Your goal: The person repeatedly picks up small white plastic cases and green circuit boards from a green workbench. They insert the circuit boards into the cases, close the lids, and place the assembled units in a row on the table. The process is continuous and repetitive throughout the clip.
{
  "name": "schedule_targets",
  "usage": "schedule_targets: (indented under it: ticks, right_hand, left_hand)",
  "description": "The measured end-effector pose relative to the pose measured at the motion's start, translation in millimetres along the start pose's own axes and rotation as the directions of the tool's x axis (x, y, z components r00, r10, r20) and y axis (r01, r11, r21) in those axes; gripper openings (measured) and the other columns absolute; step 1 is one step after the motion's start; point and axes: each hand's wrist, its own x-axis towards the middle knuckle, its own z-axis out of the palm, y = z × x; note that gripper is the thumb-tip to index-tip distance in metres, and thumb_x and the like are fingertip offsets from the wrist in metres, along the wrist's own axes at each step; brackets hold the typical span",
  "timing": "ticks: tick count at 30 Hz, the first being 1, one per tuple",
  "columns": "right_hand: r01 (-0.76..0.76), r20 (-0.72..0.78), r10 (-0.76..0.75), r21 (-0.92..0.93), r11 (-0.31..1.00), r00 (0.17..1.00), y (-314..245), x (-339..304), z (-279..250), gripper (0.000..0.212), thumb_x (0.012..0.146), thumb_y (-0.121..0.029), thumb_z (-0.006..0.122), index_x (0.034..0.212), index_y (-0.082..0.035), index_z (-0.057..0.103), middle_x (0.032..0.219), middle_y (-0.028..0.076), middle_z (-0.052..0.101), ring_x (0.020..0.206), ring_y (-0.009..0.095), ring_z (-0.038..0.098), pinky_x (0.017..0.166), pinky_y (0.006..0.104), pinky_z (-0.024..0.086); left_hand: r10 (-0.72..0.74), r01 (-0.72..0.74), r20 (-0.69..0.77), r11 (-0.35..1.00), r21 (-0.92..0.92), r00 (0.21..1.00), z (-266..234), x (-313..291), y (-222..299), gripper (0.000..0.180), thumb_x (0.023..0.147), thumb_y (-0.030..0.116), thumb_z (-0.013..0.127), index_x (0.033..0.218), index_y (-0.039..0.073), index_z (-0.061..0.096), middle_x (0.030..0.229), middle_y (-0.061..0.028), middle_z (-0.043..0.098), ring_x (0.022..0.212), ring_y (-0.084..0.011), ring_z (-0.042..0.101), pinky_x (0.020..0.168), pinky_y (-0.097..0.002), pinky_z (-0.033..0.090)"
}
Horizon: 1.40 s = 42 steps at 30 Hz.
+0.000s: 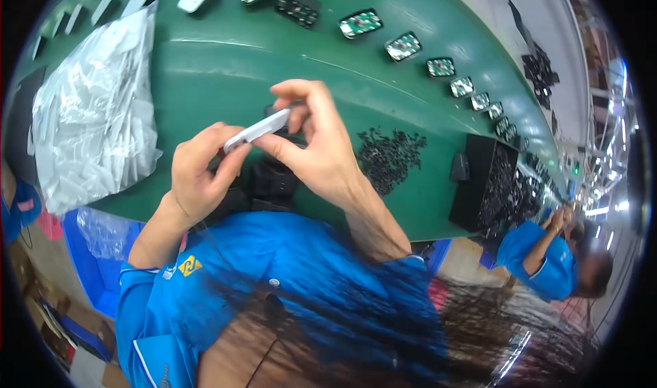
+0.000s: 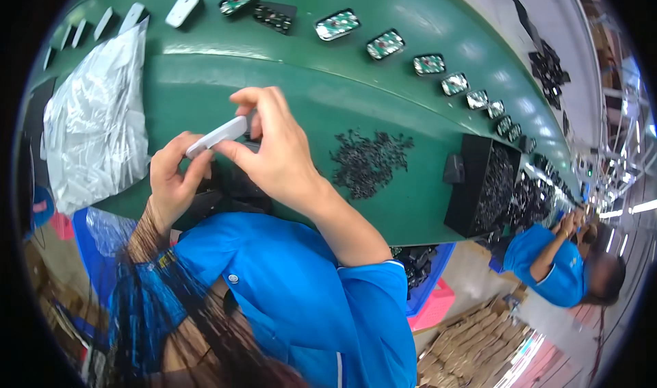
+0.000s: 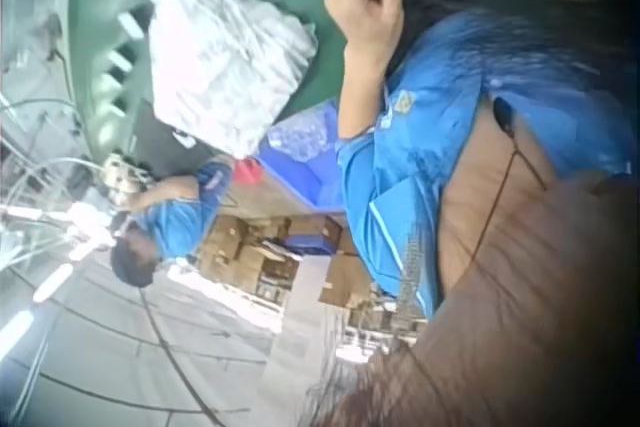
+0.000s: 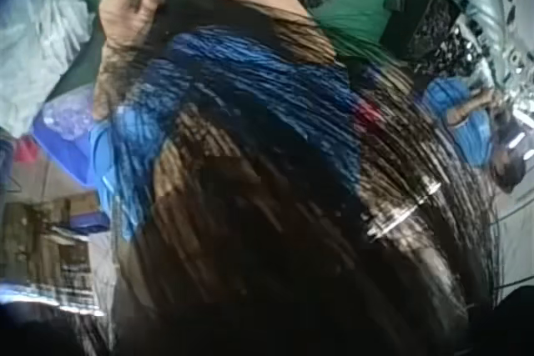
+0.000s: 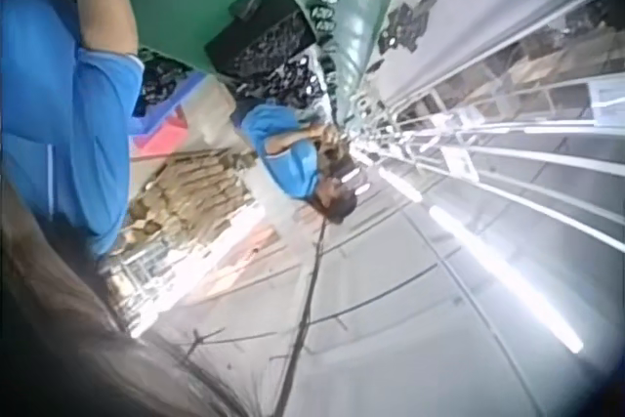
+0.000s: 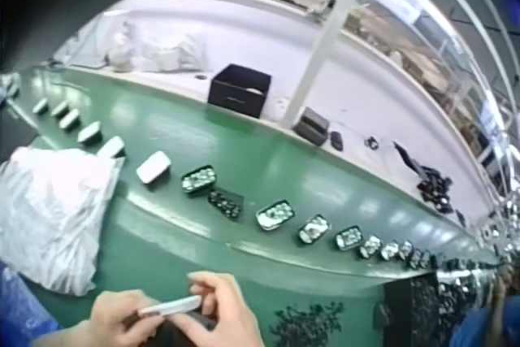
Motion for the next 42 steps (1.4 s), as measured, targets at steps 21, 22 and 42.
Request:
schedule_targets:
  ticks: [21, 22, 42]
  right_hand:
    - [0.176, 0.008, -0.187, -0.378, 0.909, 0.982, 19.1, 111.7, -4.1, 0.027, 0.077, -0.020, 0.071, 0.098, -0.006, 0.062, 0.095, 0.003, 0.060, 0.081, 0.015, 0.056, 0.069, 0.0299, 0.045]
    - [0.302, 0.037, -0.334, -0.533, 0.791, 0.942, 27.1, 135.7, -6.9, 0.028, 0.078, -0.023, 0.069, 0.101, -0.007, 0.062, 0.101, 0.005, 0.059, 0.087, 0.020, 0.056, 0.074, 0.0331, 0.045]
    - [0.686, 0.497, -0.529, -0.683, 0.251, 0.688, 41.5, 116.2, -15.7, 0.029, 0.071, -0.002, 0.065, 0.099, -0.004, 0.055, 0.113, 0.014, 0.054, 0.103, 0.034, 0.054, 0.084, 0.0408, 0.045]
  left_hand:
    - [-0.115, 0.165, -0.250, 0.968, 0.188, 0.961, -39.0, 58.1, -53.0, 0.007, 0.089, 0.007, 0.050, 0.095, 0.006, 0.054, 0.067, -0.0076, 0.057, 0.055, -0.0196, 0.056, 0.050, -0.0312, 0.042]
    - [-0.028, 0.104, -0.239, 0.943, 0.315, 0.971, -39.6, 63.0, -64.9, 0.007, 0.088, 0.008, 0.051, 0.094, 0.007, 0.055, 0.067, -0.0086, 0.058, 0.057, -0.0239, 0.057, 0.053, -0.0342, 0.043]
    - [0.111, 0.021, -0.102, 0.571, 0.820, 0.989, -15.4, 40.0, -60.2, 0.051, 0.068, 0.030, 0.072, 0.106, 0.002, 0.052, 0.096, -0.0092, 0.049, 0.092, -0.0243, 0.047, 0.077, -0.0338, 0.043]
